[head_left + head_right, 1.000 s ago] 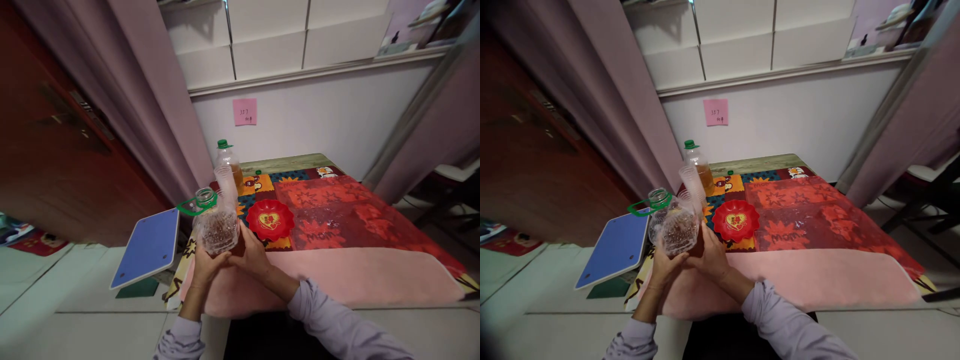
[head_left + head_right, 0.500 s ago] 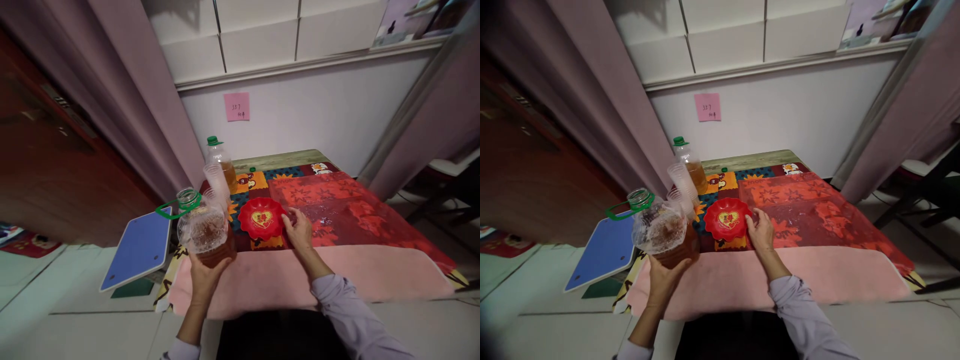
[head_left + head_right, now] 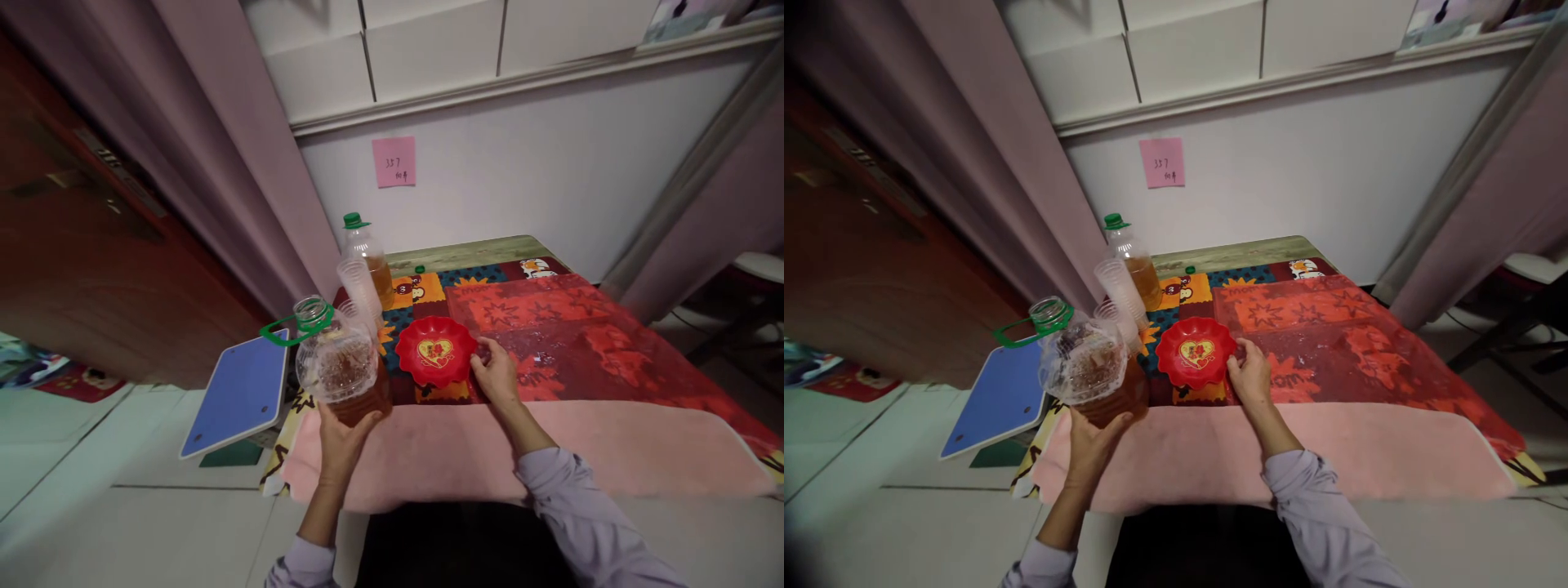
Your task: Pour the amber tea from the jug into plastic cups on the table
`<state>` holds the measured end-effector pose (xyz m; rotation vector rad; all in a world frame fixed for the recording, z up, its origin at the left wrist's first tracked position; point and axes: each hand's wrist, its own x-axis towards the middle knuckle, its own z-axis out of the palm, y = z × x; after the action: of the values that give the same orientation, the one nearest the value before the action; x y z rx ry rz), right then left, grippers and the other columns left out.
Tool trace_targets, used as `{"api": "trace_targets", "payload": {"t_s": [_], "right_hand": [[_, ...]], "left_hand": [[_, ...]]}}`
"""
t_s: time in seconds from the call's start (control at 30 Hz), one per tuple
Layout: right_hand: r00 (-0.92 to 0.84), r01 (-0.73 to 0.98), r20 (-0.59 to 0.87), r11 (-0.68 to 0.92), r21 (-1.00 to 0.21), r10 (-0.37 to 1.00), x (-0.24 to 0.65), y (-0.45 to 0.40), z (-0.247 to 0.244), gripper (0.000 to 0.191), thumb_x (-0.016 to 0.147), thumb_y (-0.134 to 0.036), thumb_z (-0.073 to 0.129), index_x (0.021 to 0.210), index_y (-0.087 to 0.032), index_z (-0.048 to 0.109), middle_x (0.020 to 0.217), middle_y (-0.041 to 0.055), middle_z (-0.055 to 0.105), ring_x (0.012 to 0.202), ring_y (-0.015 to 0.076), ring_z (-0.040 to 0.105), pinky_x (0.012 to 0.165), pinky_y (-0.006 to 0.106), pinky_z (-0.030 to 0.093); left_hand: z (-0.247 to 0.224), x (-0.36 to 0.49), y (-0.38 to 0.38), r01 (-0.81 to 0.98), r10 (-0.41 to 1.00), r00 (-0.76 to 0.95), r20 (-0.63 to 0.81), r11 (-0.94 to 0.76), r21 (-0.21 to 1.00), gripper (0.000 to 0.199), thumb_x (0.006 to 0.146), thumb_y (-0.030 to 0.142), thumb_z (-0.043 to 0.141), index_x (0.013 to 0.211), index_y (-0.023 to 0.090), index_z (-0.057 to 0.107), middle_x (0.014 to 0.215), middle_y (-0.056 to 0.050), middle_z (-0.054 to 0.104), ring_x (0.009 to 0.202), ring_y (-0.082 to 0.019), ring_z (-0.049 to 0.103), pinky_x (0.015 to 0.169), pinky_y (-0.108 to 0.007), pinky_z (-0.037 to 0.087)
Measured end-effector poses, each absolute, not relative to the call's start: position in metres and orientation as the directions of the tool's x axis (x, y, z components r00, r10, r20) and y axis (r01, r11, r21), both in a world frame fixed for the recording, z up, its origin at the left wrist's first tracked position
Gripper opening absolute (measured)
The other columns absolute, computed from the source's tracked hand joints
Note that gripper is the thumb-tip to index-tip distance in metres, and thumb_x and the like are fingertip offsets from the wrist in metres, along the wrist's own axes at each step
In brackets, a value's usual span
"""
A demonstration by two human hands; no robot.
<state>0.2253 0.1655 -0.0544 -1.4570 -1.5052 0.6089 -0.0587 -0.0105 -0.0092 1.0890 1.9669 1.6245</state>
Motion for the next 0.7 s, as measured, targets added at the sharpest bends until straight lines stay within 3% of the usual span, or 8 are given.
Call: {"api": "trace_targets", "payload": {"t_s": [0.1, 0.27, 0.37, 0.5, 0.6, 0.7], "right_hand": [[0.124, 0.504, 0.259, 0.165, -0.848, 0.958, 0.226, 0.163, -0.053, 0.055, 0.081, -0.046, 0.055, 0.118, -0.013, 0.079, 0.097, 0.0149, 0.082, 0.066, 0.025, 0.066, 0.077, 0.044, 0.058], [0.103, 0.577, 0.335, 0.218, -0.787, 0.936, 0.229, 0.158, -0.054, 0.051, 0.086, -0.046, 0.053, 0.116, -0.014, 0.08, 0.094, 0.0146, 0.079, 0.078, 0.0291, 0.068, 0.081, 0.045, 0.056], [0.111, 0.611, 0.359, 0.221, -0.76, 0.927, 0.23, 0.155, -0.055, 0.051, 0.091, -0.051, 0.055, 0.12, -0.016, 0.078, 0.104, 0.0165, 0.079, 0.086, 0.0312, 0.069, 0.084, 0.047, 0.056], [0.186, 0.587, 0.455, 0.274, -0.762, 0.871, 0.229, 0.152, -0.049, 0.051, 0.094, -0.054, 0.057, 0.127, -0.018, 0.073, 0.124, 0.0195, 0.078, 0.109, 0.0363, 0.072, 0.099, 0.055, 0.057], [0.233, 0.541, 0.537, 0.35, -0.765, 0.811, 0.223, 0.152, -0.027, 0.052, 0.096, -0.055, 0.06, 0.133, -0.02, 0.07, 0.132, 0.0198, 0.076, 0.12, 0.0379, 0.071, 0.107, 0.059, 0.055], [0.135, 0.466, 0.614, 0.497, -0.732, 0.778, 0.209, 0.162, 0.017, 0.045, 0.098, -0.054, 0.063, 0.129, -0.022, 0.073, 0.129, 0.0162, 0.079, 0.121, 0.0355, 0.073, 0.109, 0.056, 0.055]], "left_hand": [[-0.007, -0.061, -0.009, 0.283, 0.771, -0.614, 0.171, 0.013, 0.959, 0.097, 0.059, 0.046, 0.103, 0.136, 0.021, 0.051, 0.13, -0.014, 0.077, 0.124, -0.037, 0.076, 0.115, -0.058, 0.056], [-0.004, -0.065, -0.005, 0.165, 0.809, -0.567, 0.156, -0.074, 0.983, 0.1, 0.054, 0.043, 0.104, 0.136, 0.022, 0.05, 0.133, -0.015, 0.076, 0.125, -0.035, 0.076, 0.114, -0.056, 0.056], [-0.004, -0.065, -0.005, 0.178, 0.8, -0.575, 0.169, -0.079, 0.981, 0.101, 0.052, 0.041, 0.105, 0.135, 0.022, 0.051, 0.132, -0.016, 0.076, 0.125, -0.037, 0.076, 0.113, -0.055, 0.057], [-0.005, -0.065, -0.008, 0.216, 0.795, -0.583, 0.165, -0.044, 0.975, 0.101, 0.054, 0.045, 0.104, 0.137, 0.023, 0.049, 0.133, -0.015, 0.076, 0.127, -0.038, 0.075, 0.112, -0.056, 0.058], [-0.007, -0.066, -0.01, 0.221, 0.804, -0.574, 0.154, -0.029, 0.975, 0.103, 0.057, 0.045, 0.103, 0.141, 0.023, 0.048, 0.134, -0.015, 0.076, 0.128, -0.039, 0.075, 0.111, -0.057, 0.058], [-0.008, -0.069, -0.009, 0.224, 0.81, -0.569, 0.144, -0.016, 0.974, 0.106, 0.057, 0.044, 0.103, 0.143, 0.021, 0.046, 0.137, -0.018, 0.074, 0.13, -0.04, 0.074, 0.112, -0.058, 0.058]]}}
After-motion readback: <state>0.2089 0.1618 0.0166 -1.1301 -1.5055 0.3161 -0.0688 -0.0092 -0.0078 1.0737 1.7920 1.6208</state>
